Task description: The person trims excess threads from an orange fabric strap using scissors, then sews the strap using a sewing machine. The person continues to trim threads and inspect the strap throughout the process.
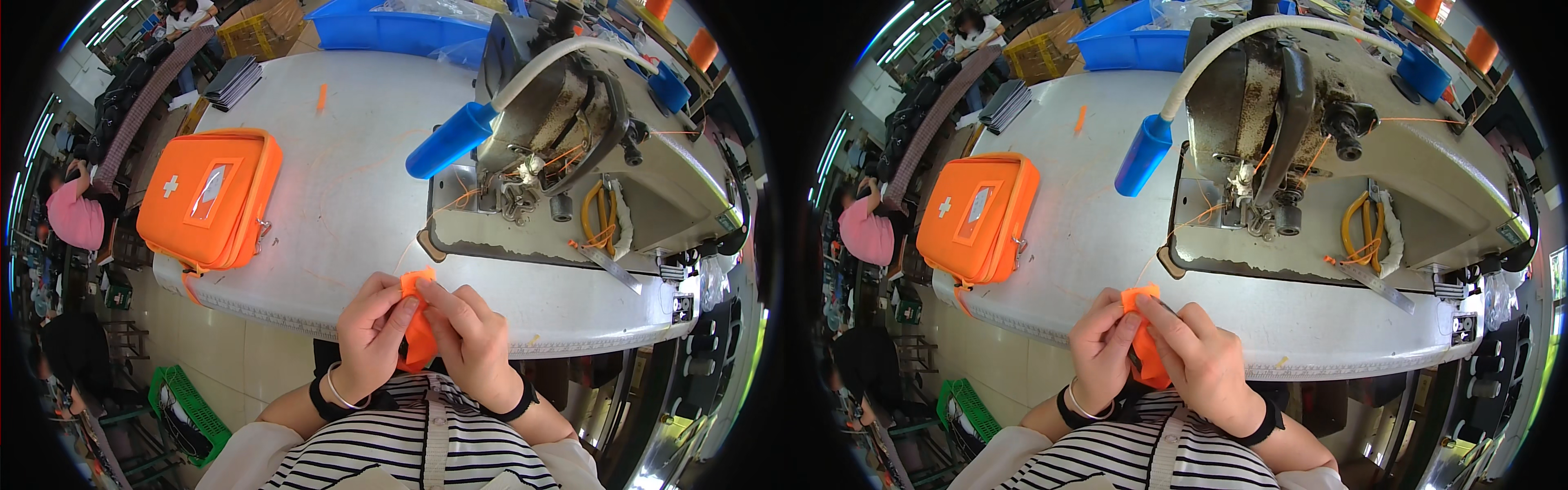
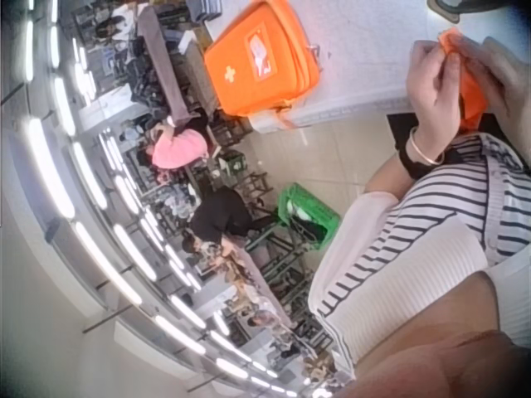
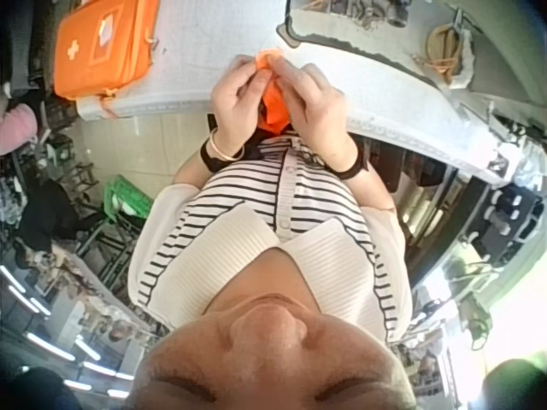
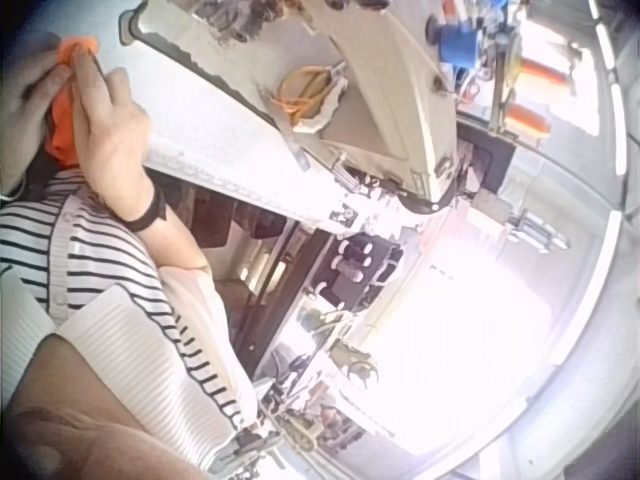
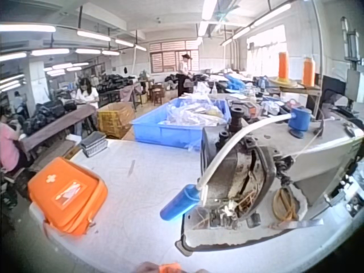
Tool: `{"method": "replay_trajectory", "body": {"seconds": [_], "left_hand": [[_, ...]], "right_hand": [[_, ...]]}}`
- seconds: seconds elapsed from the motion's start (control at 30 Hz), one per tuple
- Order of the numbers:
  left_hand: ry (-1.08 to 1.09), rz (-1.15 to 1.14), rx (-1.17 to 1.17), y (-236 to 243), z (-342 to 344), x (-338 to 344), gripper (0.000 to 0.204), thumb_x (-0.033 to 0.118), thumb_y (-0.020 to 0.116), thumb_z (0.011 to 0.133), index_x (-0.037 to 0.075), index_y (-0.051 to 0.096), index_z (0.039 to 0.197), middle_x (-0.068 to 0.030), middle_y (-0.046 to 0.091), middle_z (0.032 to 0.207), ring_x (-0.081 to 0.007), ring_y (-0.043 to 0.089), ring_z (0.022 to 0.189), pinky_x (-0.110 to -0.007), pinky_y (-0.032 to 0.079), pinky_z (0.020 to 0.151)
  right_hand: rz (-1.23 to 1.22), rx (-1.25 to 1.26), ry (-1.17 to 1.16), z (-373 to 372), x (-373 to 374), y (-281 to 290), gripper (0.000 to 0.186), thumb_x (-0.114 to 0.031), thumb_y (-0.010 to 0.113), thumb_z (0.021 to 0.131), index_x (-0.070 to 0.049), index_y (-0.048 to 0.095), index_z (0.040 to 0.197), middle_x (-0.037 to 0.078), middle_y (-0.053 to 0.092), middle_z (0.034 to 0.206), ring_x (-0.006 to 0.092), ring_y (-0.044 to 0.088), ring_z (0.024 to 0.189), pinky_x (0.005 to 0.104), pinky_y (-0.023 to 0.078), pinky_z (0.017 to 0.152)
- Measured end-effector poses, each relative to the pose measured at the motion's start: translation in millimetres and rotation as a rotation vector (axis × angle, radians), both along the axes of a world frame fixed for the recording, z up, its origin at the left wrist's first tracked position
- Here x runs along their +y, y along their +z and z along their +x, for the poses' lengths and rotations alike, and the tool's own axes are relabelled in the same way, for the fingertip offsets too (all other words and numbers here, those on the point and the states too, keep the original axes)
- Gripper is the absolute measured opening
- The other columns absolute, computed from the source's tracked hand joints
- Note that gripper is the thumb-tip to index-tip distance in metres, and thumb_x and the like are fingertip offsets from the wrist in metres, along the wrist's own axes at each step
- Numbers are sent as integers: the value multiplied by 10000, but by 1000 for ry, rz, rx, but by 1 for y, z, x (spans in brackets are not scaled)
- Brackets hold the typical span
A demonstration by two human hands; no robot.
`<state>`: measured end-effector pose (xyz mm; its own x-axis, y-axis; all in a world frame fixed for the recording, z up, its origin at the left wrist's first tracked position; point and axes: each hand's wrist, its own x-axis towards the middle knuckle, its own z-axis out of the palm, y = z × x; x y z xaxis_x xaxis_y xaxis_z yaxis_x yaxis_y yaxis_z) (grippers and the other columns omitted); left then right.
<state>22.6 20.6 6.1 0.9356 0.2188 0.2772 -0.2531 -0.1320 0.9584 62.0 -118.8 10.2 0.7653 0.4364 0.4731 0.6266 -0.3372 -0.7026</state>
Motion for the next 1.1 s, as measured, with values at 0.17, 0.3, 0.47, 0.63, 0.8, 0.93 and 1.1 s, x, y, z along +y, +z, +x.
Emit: {"method": "replay_trajectory", "body": {"seconds": [0.17,0.3,0.47,0.63,0.8,0.93,1.1], "left_hand": [[-221,-539,77,-11,0,-8,175,50,507,915,-64,592,1017,-40,511,894,-83,459,781,-193,370,694],[-208,-584,64,-8,1,-9,175,52,509,914,-62,594,1015,-38,501,895,-81,441,783,-195,351,698],[-73,-444,87,-11,0,-4,177,56,526,907,-64,599,1014,-36,504,889,-75,429,753,-182,337,670],[-41,-215,-1,-8,-5,-2,223,52,533,897,-49,594,1086,-47,511,904,-79,434,738,-179,352,665],[-65,-56,-105,4,-20,-5,293,11,502,886,-20,574,1168,-65,508,953,-98,476,744,-189,386,647],[15,270,-193,16,-37,-12,366,-52,536,837,21,572,1194,-66,492,958,-105,511,727,-220,433,595],[64,502,-306,20,-62,-24,542,-108,641,710,58,562,1220,-76,480,936,-150,545,717,-251,482,613]], "right_hand": [[334,204,20,-4,7,-4,323,22,570,841,-37,562,1159,49,543,727,132,484,548,247,430,505],[473,393,62,-3,8,0,313,4,541,880,-9,526,1192,31,563,731,72,474,589,220,399,515],[510,498,-20,-7,-2,5,373,-42,657,813,-12,520,1158,51,541,702,66,468,553,186,380,502],[152,135,-34,-8,-3,4,297,6,742,689,-17,552,916,5,473,608,82,396,463,201,333,448],[195,-130,-137,-15,1,1,298,45,732,670,-11,560,907,71,561,757,112,452,520,203,357,453],[187,-27,-24,-32,-7,7,306,23,701,670,1,592,955,103,587,914,170,564,583,255,460,502],[312,195,46,-56,-18,14,223,-39,711,737,27,605,922,96,596,832,143,534,621,235,432,544]]}}
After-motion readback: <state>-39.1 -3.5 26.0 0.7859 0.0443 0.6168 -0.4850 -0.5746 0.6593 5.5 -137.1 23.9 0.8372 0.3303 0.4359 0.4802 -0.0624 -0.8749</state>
